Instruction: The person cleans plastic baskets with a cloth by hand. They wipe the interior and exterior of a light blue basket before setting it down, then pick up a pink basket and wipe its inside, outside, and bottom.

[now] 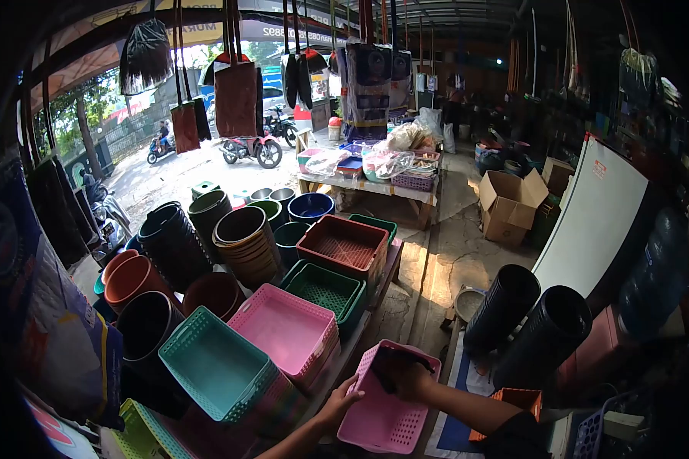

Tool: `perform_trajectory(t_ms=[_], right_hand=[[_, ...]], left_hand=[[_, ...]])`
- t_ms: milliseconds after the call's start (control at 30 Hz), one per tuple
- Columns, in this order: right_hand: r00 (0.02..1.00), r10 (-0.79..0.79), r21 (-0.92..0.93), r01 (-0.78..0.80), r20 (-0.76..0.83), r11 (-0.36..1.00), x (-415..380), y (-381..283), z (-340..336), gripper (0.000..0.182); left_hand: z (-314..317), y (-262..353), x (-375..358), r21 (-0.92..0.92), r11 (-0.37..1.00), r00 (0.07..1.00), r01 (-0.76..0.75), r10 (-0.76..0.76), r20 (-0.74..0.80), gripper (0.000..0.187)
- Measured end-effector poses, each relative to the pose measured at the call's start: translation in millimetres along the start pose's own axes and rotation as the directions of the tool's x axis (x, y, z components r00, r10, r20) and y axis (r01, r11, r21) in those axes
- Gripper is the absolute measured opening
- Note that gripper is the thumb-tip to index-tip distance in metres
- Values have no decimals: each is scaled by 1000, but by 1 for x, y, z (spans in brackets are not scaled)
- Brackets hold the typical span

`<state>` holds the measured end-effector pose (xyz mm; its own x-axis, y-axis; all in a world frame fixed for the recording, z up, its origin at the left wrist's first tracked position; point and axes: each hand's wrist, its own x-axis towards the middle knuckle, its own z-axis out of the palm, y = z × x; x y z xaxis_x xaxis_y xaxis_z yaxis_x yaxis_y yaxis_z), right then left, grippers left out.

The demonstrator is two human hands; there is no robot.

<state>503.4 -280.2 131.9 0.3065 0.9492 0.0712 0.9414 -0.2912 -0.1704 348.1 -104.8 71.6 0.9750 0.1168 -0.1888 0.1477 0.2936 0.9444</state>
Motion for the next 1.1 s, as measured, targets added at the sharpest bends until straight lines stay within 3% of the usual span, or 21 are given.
perform_trajectory(t_ms=[33, 167, 233, 367, 433, 467, 533, 567, 633, 667, 733, 767, 833, 867, 900, 933, 967, 1033, 1100], right_hand=[[998, 58, 26, -57, -38, 998, -1, 0, 5, 76], [990, 63, 103, -51, -123, 993, -7, -4, 12, 79], [974, 228, -96, -227, 0, 969, -13, -3, 32, 72], [971, 233, -277, -208, 61, 938, -22, -20, 52, 63], [936, 233, -392, -117, 264, 912, -29, -45, 40, 71], [935, 236, -394, -119, 265, 912, -32, -53, 48, 71], [903, 106, -183, -31, 417, 983, -44, -69, 78, 73], [904, 109, -185, -34, 413, 982, -49, -75, 91, 73], [962, 33, 223, -97, 273, 970, -53, -81, 102, 67], [960, 34, 220, -98, 277, 971, -52, -78, 107, 67], [748, 89, 516, -534, 658, 670, -41, -84, 85, 62], [748, 90, 517, -536, 658, 668, -44, -85, 85, 62], [903, -20, 770, -355, 430, 531, -50, -91, 71, 51], [881, 133, 800, -468, 453, 375, -56, -96, 53, 47], [881, 131, 800, -468, 454, 377, -57, -93, 44, 47], [820, 238, 851, -520, 521, -71, -60, -87, 36, 46], [731, 293, 749, -429, 617, -505, -65, -79, 32, 45], [808, 303, 478, 31, 505, -878, -84, -49, 23, 44], [638, 722, 702, 383, 269, -600, -96, -46, 9, 53]], left_hand=[[0, 1, 0, 67, 998, 999, -15, 17, -35, 79], [-9, 1, -1, -10, 998, 991, -67, 65, -119, 83], [-11, 4, -4, 192, 977, 977, -90, 124, -171, 88], [-19, -12, -5, 241, 952, 958, -187, 231, -171, 90], [-19, -20, -4, 251, 948, 957, -194, 239, -166, 92], [-14, -16, -9, 306, 934, 940, -186, 260, -220, 92], [-12, -13, -8, 363, 914, 920, -178, 286, -267, 93], [-12, -13, -6, 323, 923, 919, -210, 299, -258, 93], [-11, -11, -3, 279, 928, 915, -245, 317, -249, 94], [-8, -12, -3, 313, 918, 906, -242, 329, -265, 94], [-7, -13, 1, 326, 909, 878, -261, 363, -310, 95], [-7, -15, 3, 327, 909, 880, -260, 362, -308, 95], [-9, -16, 10, 176, 941, 905, -289, 328, -270, 91], [-11, -21, 12, 196, 938, 909, -286, 330, -255, 89], [-12, -22, 15, 195, 938, 908, -287, 331, -258, 89], [-11, -22, 17, 65, 955, 908, -289, 295, -296, 91], [-12, -21, 18, -66, 955, 909, -290, 254, -330, 92], [-14, -17, 17, -104, 943, 906, -316, 267, -329, 95], [-14, -9, 15, -144, 928, 901, -343, 281, -331, 97]])
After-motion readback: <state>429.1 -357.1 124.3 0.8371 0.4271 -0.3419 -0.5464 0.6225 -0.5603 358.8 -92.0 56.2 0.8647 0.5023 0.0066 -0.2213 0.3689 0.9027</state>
